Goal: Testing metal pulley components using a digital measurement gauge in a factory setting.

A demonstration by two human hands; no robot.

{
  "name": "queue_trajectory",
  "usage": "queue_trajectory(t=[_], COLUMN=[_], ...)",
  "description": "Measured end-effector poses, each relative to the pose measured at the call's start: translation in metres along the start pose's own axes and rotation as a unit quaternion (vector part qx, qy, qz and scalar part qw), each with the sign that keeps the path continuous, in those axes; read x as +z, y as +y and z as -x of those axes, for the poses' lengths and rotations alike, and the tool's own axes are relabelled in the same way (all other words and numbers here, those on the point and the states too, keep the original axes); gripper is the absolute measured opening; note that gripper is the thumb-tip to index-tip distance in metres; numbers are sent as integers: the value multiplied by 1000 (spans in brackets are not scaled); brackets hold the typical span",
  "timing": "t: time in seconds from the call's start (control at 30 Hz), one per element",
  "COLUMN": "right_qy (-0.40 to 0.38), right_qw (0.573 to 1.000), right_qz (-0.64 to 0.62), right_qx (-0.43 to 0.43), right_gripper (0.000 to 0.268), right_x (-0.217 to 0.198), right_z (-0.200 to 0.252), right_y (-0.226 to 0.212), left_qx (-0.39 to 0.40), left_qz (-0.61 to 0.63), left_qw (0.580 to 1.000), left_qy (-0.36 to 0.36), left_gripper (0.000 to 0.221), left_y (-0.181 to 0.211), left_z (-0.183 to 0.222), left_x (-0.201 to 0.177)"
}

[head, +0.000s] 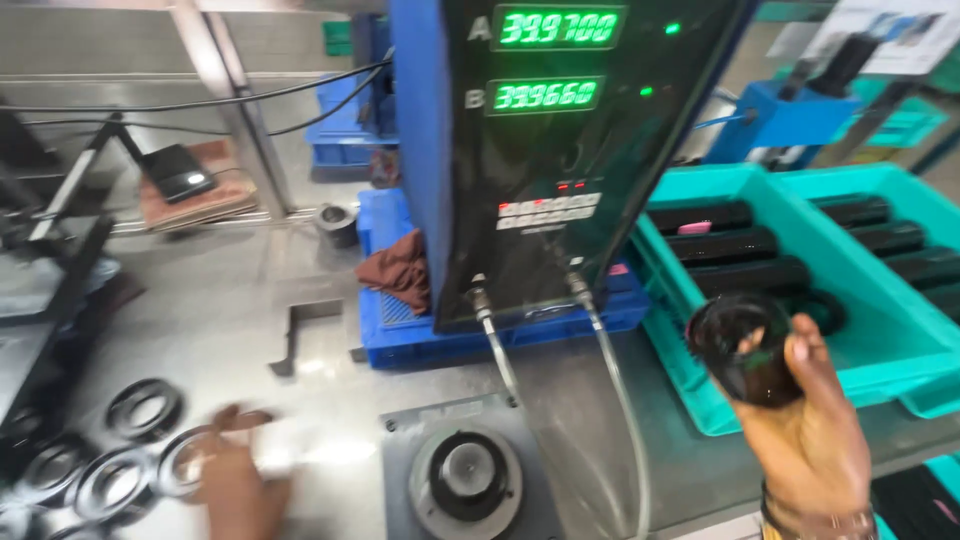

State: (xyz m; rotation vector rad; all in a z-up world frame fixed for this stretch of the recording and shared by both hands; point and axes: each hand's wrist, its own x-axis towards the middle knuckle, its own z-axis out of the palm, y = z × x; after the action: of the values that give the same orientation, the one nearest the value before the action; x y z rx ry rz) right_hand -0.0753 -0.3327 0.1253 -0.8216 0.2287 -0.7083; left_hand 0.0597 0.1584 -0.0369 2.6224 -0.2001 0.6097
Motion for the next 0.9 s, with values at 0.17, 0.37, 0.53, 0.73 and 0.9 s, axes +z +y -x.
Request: queue_trajectory(t=[0.17,0.37,0.53,0.73,0.9], right_qy=[-37,-44,-52,-92,-183], right_qw=[996,987,980,958,899], right_qz=[36,109,165,253,384], right_qx=[70,108,97,97,101], right_gripper=[54,68,71,76,74], right_x=[-46,-17,5,24,72], right_z=[29,56,67,70,77], right_y=[42,53,55,58,63], left_qx=[148,153,184,176,204], left_qz=[265,252,259,309,309], left_qw=[945,922,922,916,929], left_qy=[-125,-251,-222,-185,3], left_gripper=[97,78,97,73,65], left_y=[155,157,171,179,178], left_z=[12,9,5,-1,-43], left_x=[-31,-34,-49,-60,-103])
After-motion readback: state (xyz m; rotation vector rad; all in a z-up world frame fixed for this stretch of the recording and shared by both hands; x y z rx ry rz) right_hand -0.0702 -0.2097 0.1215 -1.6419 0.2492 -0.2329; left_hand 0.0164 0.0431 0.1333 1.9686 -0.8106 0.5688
